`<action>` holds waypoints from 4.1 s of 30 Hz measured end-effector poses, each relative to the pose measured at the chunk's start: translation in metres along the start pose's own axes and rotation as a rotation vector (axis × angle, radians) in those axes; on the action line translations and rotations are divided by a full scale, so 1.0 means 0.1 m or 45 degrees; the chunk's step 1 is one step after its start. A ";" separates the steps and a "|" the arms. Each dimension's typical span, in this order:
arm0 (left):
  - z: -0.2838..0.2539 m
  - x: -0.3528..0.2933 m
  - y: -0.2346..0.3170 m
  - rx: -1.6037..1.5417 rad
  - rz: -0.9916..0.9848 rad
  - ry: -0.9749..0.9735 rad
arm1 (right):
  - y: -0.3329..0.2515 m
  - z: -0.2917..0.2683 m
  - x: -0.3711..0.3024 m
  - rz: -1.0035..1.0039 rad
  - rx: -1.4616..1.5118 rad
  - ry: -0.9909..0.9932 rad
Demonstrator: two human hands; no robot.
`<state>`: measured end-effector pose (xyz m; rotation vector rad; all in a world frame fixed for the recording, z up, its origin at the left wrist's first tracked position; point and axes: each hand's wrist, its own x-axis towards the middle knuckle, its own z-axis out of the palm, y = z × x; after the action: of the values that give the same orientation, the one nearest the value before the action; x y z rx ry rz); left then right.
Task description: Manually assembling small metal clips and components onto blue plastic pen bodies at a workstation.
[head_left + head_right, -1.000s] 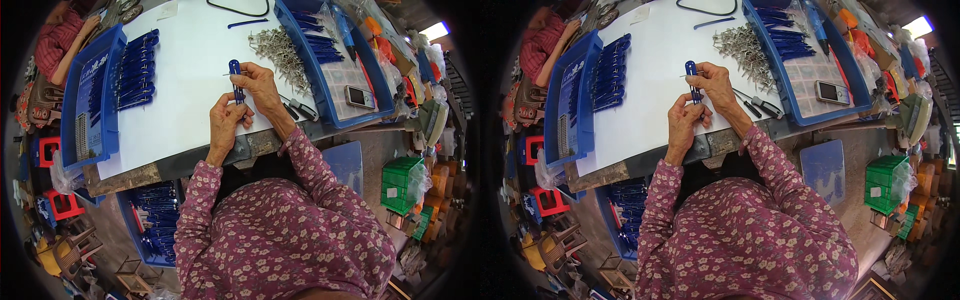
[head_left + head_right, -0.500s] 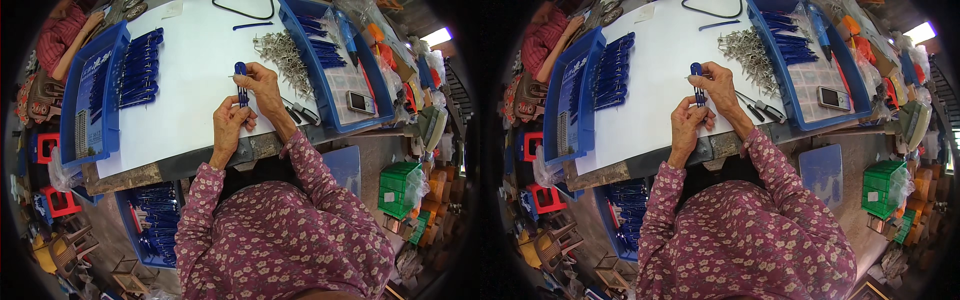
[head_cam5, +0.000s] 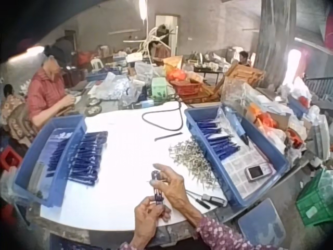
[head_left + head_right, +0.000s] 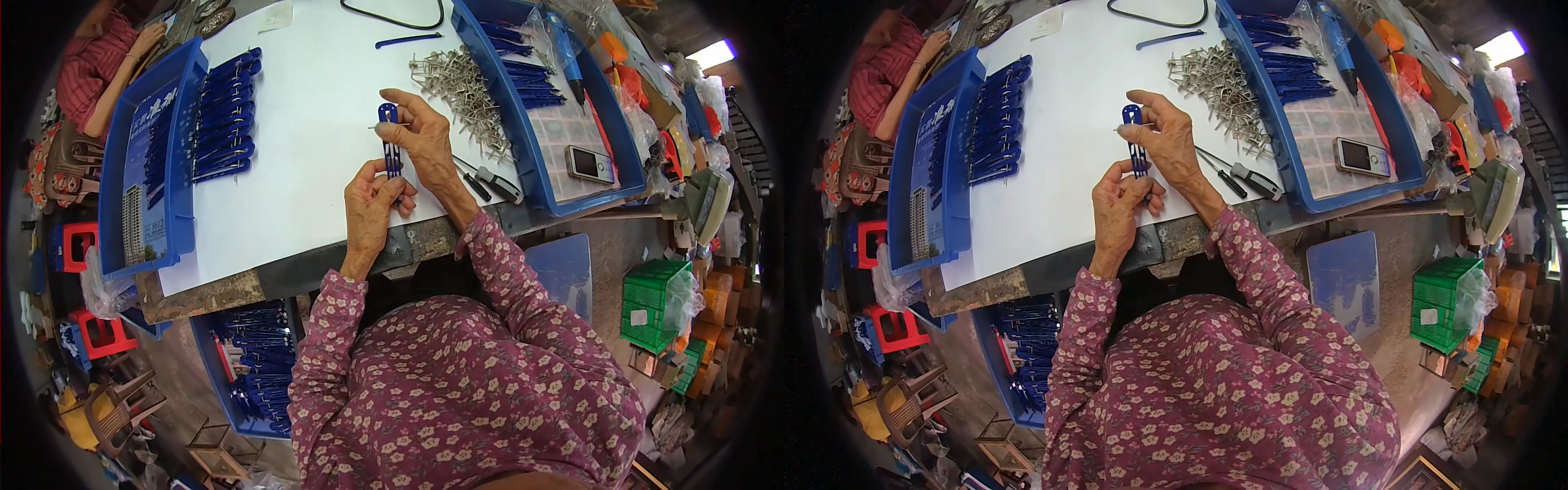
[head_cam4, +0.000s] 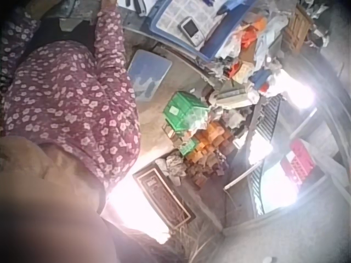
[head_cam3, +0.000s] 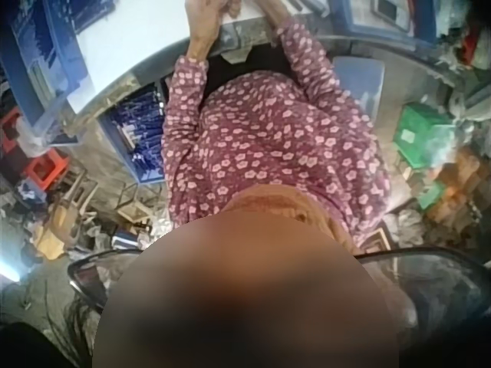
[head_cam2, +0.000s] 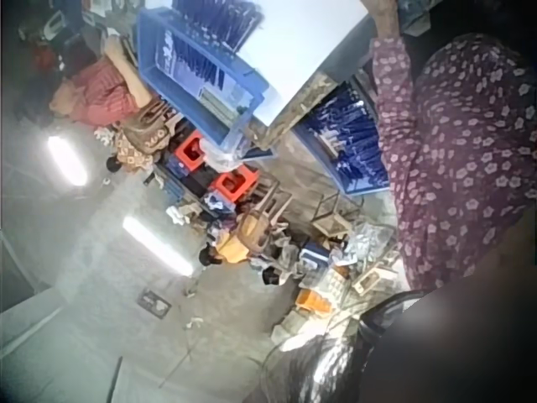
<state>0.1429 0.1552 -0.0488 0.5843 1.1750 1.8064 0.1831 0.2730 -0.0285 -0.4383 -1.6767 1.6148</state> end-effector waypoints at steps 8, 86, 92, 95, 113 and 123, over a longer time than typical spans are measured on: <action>-0.01 0.00 0.00 -0.027 0.006 0.020 | -0.03 0.01 -0.04 0.026 -0.024 -0.040; -0.32 -0.19 0.22 0.052 -0.115 -0.162 | -0.09 0.02 -0.19 0.234 -0.130 -0.234; -0.31 -0.20 0.23 0.042 -0.119 -0.135 | -0.14 0.05 -0.21 0.195 -0.098 -0.190; -0.31 -0.20 0.23 0.044 -0.128 -0.130 | -0.10 0.04 -0.21 0.185 -0.049 -0.209; -0.34 -0.20 0.22 0.067 -0.138 -0.191 | -0.12 0.03 -0.25 0.166 -0.132 -0.243; -0.34 -0.17 0.21 0.087 -0.127 -0.176 | -0.10 0.02 -0.22 0.143 -0.113 -0.242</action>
<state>0.1166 0.1208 -0.0437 0.6673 1.1546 1.6211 0.1985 0.2543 -0.0253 -0.4412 -1.9015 1.7124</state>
